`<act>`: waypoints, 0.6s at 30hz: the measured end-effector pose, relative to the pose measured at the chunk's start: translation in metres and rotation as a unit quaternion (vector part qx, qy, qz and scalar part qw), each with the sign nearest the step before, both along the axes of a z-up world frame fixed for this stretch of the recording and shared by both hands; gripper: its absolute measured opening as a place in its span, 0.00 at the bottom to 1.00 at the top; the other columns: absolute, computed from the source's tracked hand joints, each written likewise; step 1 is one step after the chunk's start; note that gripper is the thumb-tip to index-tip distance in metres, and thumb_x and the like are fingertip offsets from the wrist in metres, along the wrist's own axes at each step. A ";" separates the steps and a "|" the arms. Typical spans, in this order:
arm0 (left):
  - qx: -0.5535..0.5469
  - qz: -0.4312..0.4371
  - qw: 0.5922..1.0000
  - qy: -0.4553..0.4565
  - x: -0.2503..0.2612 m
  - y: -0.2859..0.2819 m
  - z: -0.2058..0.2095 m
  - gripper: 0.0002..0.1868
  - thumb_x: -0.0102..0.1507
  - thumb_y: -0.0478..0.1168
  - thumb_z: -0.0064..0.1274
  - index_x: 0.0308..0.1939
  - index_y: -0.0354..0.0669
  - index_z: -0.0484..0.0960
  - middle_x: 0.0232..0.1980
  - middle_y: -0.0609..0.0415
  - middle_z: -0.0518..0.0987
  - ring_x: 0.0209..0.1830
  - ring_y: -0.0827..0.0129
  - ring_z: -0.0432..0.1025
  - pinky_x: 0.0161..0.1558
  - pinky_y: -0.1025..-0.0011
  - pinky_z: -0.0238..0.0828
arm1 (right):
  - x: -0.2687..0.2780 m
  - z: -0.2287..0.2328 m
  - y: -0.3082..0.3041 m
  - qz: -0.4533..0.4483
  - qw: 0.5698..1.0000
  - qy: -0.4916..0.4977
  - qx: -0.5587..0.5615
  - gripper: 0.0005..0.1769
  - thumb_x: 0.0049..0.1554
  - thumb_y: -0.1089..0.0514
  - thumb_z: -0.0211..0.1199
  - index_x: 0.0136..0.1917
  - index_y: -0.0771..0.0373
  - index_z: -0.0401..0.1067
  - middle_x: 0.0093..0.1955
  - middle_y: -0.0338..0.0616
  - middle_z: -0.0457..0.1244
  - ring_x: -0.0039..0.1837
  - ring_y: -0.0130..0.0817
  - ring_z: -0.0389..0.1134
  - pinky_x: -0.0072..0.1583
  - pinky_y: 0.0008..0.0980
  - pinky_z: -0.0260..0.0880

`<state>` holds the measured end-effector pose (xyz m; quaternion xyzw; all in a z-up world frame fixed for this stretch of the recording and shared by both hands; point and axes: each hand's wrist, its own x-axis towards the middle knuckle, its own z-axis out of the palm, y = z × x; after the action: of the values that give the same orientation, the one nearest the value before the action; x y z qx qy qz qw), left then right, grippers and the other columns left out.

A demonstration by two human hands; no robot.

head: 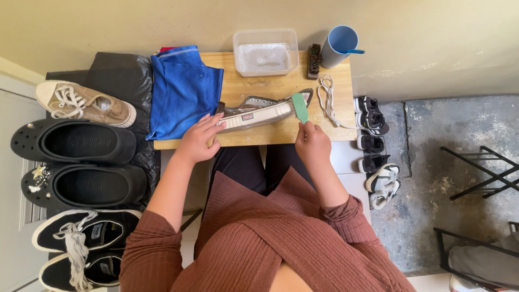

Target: The person scrubs a single sneaker with a green brush, repeatedly dipping it into a container of soapy water. They clean the upper, sole, and interior of the shoe, turning it over to reach different areas.

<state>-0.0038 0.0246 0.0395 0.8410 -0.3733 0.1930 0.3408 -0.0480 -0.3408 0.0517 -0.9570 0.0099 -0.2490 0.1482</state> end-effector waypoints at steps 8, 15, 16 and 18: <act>-0.037 0.202 0.972 0.118 0.006 -0.031 -0.028 0.13 0.62 0.46 0.64 0.51 0.59 0.89 0.50 0.60 0.85 0.52 0.61 0.80 0.57 0.63 0.76 | -0.007 -0.018 -0.019 -0.009 0.995 -0.032 0.092 0.15 0.61 0.54 0.67 0.35 0.56 0.68 0.28 0.43 0.58 0.33 0.49 0.69 0.37 0.41 0.70; -0.048 0.274 0.934 0.226 -0.004 -0.043 -0.028 0.12 0.59 0.49 0.67 0.47 0.63 0.89 0.59 0.54 0.83 0.57 0.56 0.78 0.56 0.58 0.77 | -0.032 0.015 0.023 0.056 0.997 -0.043 0.043 0.14 0.56 0.54 0.70 0.33 0.51 0.69 0.28 0.41 0.59 0.34 0.49 0.69 0.38 0.40 0.70; -0.046 0.273 0.934 0.224 -0.005 -0.045 -0.027 0.12 0.59 0.49 0.67 0.47 0.63 0.89 0.59 0.54 0.83 0.57 0.56 0.78 0.56 0.58 0.77 | -0.026 0.008 0.004 0.054 0.997 -0.045 0.045 0.14 0.56 0.54 0.70 0.33 0.51 0.69 0.28 0.41 0.59 0.34 0.49 0.69 0.38 0.40 0.70; -0.067 0.274 0.937 0.205 -0.011 -0.048 -0.026 0.11 0.60 0.46 0.67 0.47 0.59 0.89 0.58 0.51 0.84 0.56 0.55 0.78 0.55 0.59 0.77 | -0.016 -0.006 -0.035 0.035 0.991 -0.033 0.123 0.08 0.59 0.56 0.68 0.38 0.57 0.75 0.31 0.50 0.63 0.40 0.58 0.70 0.41 0.49 0.70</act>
<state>-0.0149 -0.0238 0.0132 0.9071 -0.0361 0.1267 0.3997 -0.0643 -0.3755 0.0452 -0.9228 0.0022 -0.2718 0.2732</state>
